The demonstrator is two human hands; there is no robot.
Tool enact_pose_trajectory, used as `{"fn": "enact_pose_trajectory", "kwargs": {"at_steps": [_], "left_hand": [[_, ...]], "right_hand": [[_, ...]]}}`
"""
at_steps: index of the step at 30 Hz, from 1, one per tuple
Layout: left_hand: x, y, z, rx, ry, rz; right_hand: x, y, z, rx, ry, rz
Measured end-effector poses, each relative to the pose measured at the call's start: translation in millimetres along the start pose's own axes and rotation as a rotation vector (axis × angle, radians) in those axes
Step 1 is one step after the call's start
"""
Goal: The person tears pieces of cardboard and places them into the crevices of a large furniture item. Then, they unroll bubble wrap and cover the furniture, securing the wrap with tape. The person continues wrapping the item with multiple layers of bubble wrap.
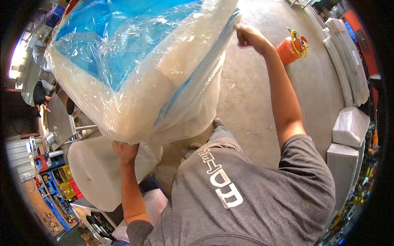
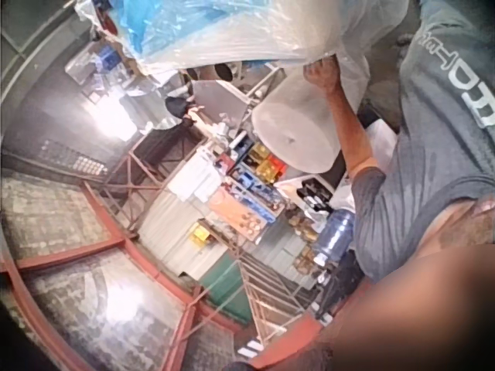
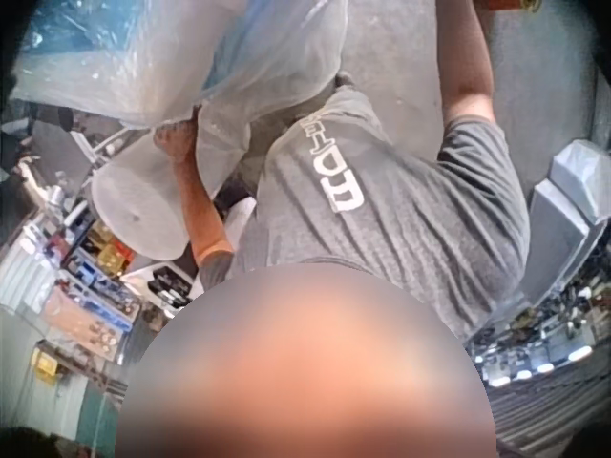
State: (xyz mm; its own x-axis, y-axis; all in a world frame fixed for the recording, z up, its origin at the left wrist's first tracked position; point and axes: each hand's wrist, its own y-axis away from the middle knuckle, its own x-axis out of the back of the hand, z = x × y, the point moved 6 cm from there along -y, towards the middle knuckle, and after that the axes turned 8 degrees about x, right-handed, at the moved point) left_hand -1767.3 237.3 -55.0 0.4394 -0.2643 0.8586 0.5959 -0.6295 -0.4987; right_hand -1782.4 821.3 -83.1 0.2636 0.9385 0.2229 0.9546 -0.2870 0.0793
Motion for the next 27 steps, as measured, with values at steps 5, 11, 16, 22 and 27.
{"fn": "enact_pose_trajectory", "kwargs": {"at_steps": [5,11,16,22,27], "left_hand": [[-1,-17,3,-0.035,0.144,-0.052],[-9,-14,-2,-0.156,0.412,-0.064],[12,-1,15,-0.162,0.664,-0.258],[102,102,-150,0.292,0.566,-0.006],[95,348,-416,1.083,-0.193,-0.563]], "right_hand": [[-179,133,20,-0.118,0.276,-0.798],[-366,215,-36,-0.052,-0.295,-0.506],[-408,204,-41,-0.236,-0.407,0.165],[-401,209,-60,-0.183,-0.162,0.168],[-401,200,-60,-0.132,-0.259,0.298]]}}
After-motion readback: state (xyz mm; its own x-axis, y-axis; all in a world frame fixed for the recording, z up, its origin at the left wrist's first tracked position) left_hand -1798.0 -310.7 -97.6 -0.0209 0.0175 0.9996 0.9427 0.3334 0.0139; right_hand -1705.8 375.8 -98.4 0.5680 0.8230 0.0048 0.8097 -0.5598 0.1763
